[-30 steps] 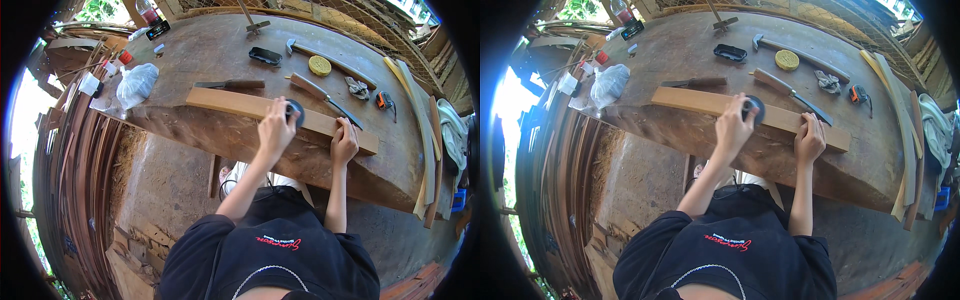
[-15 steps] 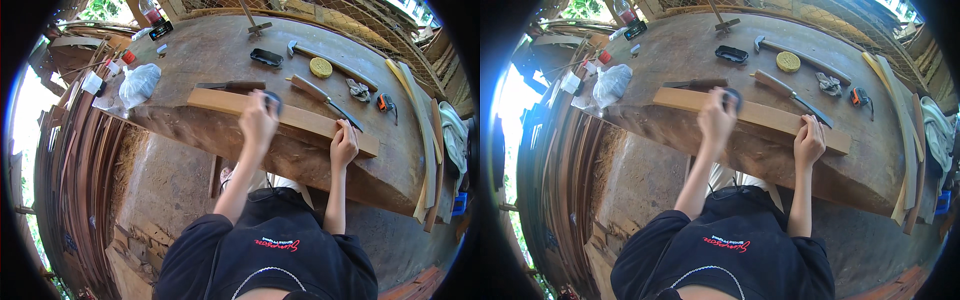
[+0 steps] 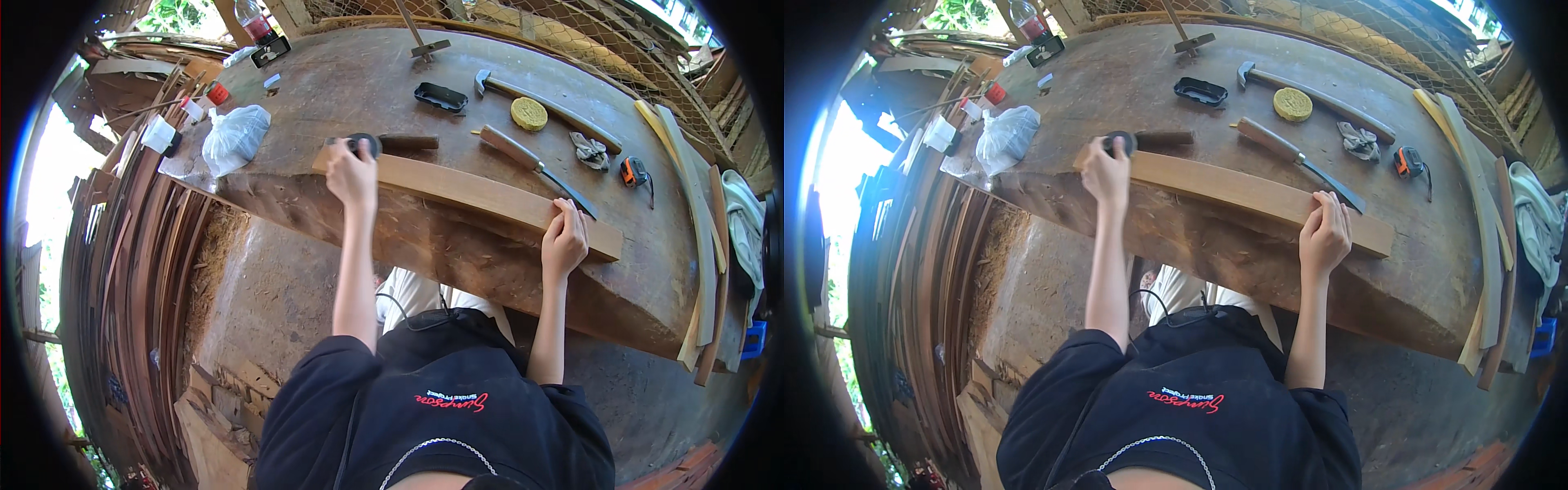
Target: The person smooths a long wooden plank on a workbench using a sanding disc, then wipes the surface with a cloth. Finally, the person uses a hammer to tap the plank repeatedly.
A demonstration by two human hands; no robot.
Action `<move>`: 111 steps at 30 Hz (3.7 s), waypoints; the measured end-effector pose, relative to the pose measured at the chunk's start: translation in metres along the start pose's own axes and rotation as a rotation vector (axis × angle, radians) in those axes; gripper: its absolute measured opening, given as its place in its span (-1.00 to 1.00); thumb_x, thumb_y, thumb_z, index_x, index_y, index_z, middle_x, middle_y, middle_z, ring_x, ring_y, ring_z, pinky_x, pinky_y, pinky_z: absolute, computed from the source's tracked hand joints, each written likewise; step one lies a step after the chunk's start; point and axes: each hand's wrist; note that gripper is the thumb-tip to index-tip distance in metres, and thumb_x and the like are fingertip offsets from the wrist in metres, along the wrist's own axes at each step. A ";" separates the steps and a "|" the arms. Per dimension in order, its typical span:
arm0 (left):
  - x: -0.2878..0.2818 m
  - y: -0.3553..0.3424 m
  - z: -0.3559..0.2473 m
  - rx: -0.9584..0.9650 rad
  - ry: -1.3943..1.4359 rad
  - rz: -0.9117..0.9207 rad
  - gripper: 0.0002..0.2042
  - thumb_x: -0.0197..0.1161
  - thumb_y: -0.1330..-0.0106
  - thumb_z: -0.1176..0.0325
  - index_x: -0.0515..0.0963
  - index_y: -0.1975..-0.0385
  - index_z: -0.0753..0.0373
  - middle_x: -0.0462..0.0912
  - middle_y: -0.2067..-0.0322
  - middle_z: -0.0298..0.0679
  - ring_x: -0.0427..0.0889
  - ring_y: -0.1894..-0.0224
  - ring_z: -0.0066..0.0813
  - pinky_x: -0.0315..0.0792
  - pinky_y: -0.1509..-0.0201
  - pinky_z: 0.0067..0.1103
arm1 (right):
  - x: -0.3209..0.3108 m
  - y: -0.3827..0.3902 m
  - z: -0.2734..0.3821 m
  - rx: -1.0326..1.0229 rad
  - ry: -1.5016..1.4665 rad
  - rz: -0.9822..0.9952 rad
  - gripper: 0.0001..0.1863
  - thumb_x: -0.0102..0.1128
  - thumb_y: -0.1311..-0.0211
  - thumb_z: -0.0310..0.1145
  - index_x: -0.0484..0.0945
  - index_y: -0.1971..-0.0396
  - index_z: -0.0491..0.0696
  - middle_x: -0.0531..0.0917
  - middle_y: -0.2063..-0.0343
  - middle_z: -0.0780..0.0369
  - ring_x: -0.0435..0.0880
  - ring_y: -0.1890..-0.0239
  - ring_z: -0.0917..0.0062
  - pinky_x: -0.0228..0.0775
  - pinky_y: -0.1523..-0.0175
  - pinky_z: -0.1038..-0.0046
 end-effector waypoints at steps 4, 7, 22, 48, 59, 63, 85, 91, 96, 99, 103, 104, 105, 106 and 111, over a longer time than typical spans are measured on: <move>0.008 0.080 -0.068 0.289 0.301 0.020 -0.69 0.16 -0.31 0.09 0.52 0.20 0.23 0.63 0.18 -0.10 0.65 0.18 -0.12 0.52 0.15 -0.31 | -0.002 -0.004 0.002 -0.008 -0.002 0.013 -0.79 -0.04 -0.20 -0.54 0.60 0.28 -0.03 0.70 0.26 0.19 0.65 0.04 0.35 0.40 -0.16 0.28; 0.001 0.135 -0.103 0.498 0.405 0.119 -0.66 0.18 -0.30 0.08 0.53 0.16 0.24 0.59 0.02 -0.09 0.62 0.06 -0.11 0.54 0.05 -0.32 | -0.004 -0.003 0.001 -0.005 -0.005 0.020 -0.79 -0.04 -0.20 -0.54 0.60 0.28 -0.03 0.69 0.25 0.20 0.64 0.03 0.35 0.40 -0.16 0.29; 0.006 0.031 -0.031 0.120 0.148 -0.038 -0.70 0.17 -0.30 0.09 0.55 0.24 0.21 0.67 0.29 -0.09 0.67 0.27 -0.11 0.51 0.22 -0.30 | -0.002 -0.002 0.000 -0.003 0.004 0.004 -0.78 -0.02 -0.18 -0.55 0.60 0.28 -0.02 0.70 0.26 0.19 0.65 0.06 0.34 0.41 -0.15 0.28; 0.016 0.148 -0.125 0.554 0.479 0.189 -0.57 0.10 -0.35 0.09 0.46 -0.02 0.33 0.53 -0.06 0.00 0.55 -0.05 -0.04 0.41 -0.16 -0.33 | -0.014 -0.018 0.026 0.081 -0.198 0.179 -0.73 0.02 -0.30 -0.35 0.58 0.08 -0.07 0.64 0.09 0.10 0.56 -0.07 0.25 0.34 -0.18 0.29; 0.014 0.062 -0.049 0.498 0.428 0.124 -0.77 -0.04 -0.36 0.36 0.54 0.14 0.24 0.62 0.10 -0.10 0.48 -0.14 -0.19 -0.04 -0.39 -0.09 | 0.048 -0.021 0.099 -0.029 -0.474 0.403 -0.81 0.23 -0.16 -0.31 0.64 0.27 -0.06 0.66 0.11 0.15 0.58 -0.05 0.31 0.37 -0.14 0.32; 0.023 0.056 -0.040 0.522 0.364 0.115 -0.83 0.02 -0.28 0.37 0.53 0.48 0.24 0.60 0.41 -0.16 0.56 0.21 -0.19 0.35 -0.05 -0.32 | 0.020 -0.021 0.065 -0.023 -0.436 0.339 -0.84 0.22 -0.16 -0.35 0.64 0.30 -0.08 0.67 0.14 0.14 0.60 -0.02 0.29 0.39 -0.13 0.33; 0.025 0.057 -0.041 0.482 0.399 0.030 -0.76 -0.06 -0.28 0.37 0.52 0.59 0.16 0.58 0.51 -0.28 0.56 0.36 -0.26 0.42 0.25 -0.37 | -0.027 -0.031 -0.019 0.196 -0.120 0.184 -0.79 0.17 -0.22 -0.30 0.65 0.33 -0.12 0.68 0.17 0.09 0.65 0.07 0.23 0.45 -0.05 0.30; 0.026 0.059 -0.049 0.499 0.355 0.044 -0.76 -0.08 -0.29 0.36 0.54 0.55 0.13 0.59 0.50 -0.28 0.57 0.34 -0.26 0.42 0.25 -0.36 | -0.034 -0.033 -0.018 0.312 0.039 0.088 -0.78 0.13 -0.24 -0.30 0.66 0.30 -0.12 0.69 0.22 0.09 0.67 0.13 0.20 0.48 0.01 0.28; 0.024 0.056 -0.043 0.512 0.290 0.078 -0.73 -0.12 -0.31 0.34 0.56 0.52 0.13 0.60 0.47 -0.26 0.58 0.32 -0.25 0.43 0.23 -0.36 | 0.071 -0.023 0.098 -0.002 -0.346 0.160 -0.82 0.13 -0.18 -0.35 0.52 0.55 -0.11 0.64 0.40 0.13 0.65 0.28 0.24 0.49 0.12 0.26; 0.024 0.055 -0.044 0.511 0.311 0.104 -0.72 -0.12 -0.31 0.33 0.57 0.51 0.14 0.61 0.45 -0.27 0.59 0.30 -0.27 0.43 0.23 -0.38 | 0.059 -0.022 0.089 0.001 -0.374 0.142 -0.81 0.13 -0.20 -0.34 0.57 0.53 -0.12 0.67 0.36 0.12 0.66 0.24 0.25 0.49 0.12 0.30; 0.022 0.057 -0.043 0.504 0.311 0.075 -0.72 -0.12 -0.31 0.33 0.57 0.51 0.13 0.61 0.45 -0.29 0.59 0.30 -0.27 0.43 0.23 -0.38 | -0.018 -0.032 -0.007 0.210 -0.126 0.146 -0.77 0.14 -0.23 -0.29 0.64 0.40 -0.16 0.70 0.28 0.11 0.68 0.21 0.18 0.50 0.08 0.31; 0.022 0.057 -0.045 0.504 0.321 0.069 -0.72 -0.12 -0.31 0.33 0.57 0.51 0.12 0.61 0.45 -0.29 0.58 0.30 -0.27 0.43 0.23 -0.38 | -0.034 -0.032 -0.043 0.183 -0.026 0.045 -0.76 0.15 -0.23 -0.27 0.65 0.35 -0.14 0.70 0.24 0.11 0.68 0.18 0.20 0.50 0.06 0.30; 0.023 0.058 -0.046 0.504 0.330 0.057 -0.72 -0.12 -0.31 0.33 0.57 0.51 0.12 0.61 0.45 -0.29 0.58 0.31 -0.27 0.43 0.23 -0.38 | -0.046 -0.028 -0.068 0.261 0.027 0.026 -0.77 0.15 -0.22 -0.28 0.66 0.34 -0.13 0.69 0.22 0.10 0.68 0.17 0.20 0.49 0.04 0.29; 0.025 0.058 -0.046 0.507 0.334 0.055 -0.72 -0.12 -0.31 0.33 0.57 0.51 0.12 0.61 0.45 -0.29 0.58 0.31 -0.27 0.42 0.23 -0.38 | -0.056 -0.030 -0.071 0.337 0.080 0.009 -0.78 0.15 -0.22 -0.28 0.66 0.33 -0.12 0.69 0.21 0.10 0.68 0.16 0.20 0.49 0.02 0.29; 0.026 0.058 -0.043 0.499 0.325 0.049 -0.73 -0.11 -0.30 0.34 0.57 0.51 0.13 0.62 0.44 -0.28 0.59 0.31 -0.26 0.42 0.23 -0.38 | -0.003 -0.034 0.023 0.268 -0.044 0.172 -0.79 0.11 -0.22 -0.30 0.61 0.43 -0.13 0.69 0.30 0.11 0.69 0.27 0.20 0.50 0.12 0.27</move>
Point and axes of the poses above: each hand's wrist, its own y-axis away from the middle knuckle, its own x-axis out of the palm, z = x × y
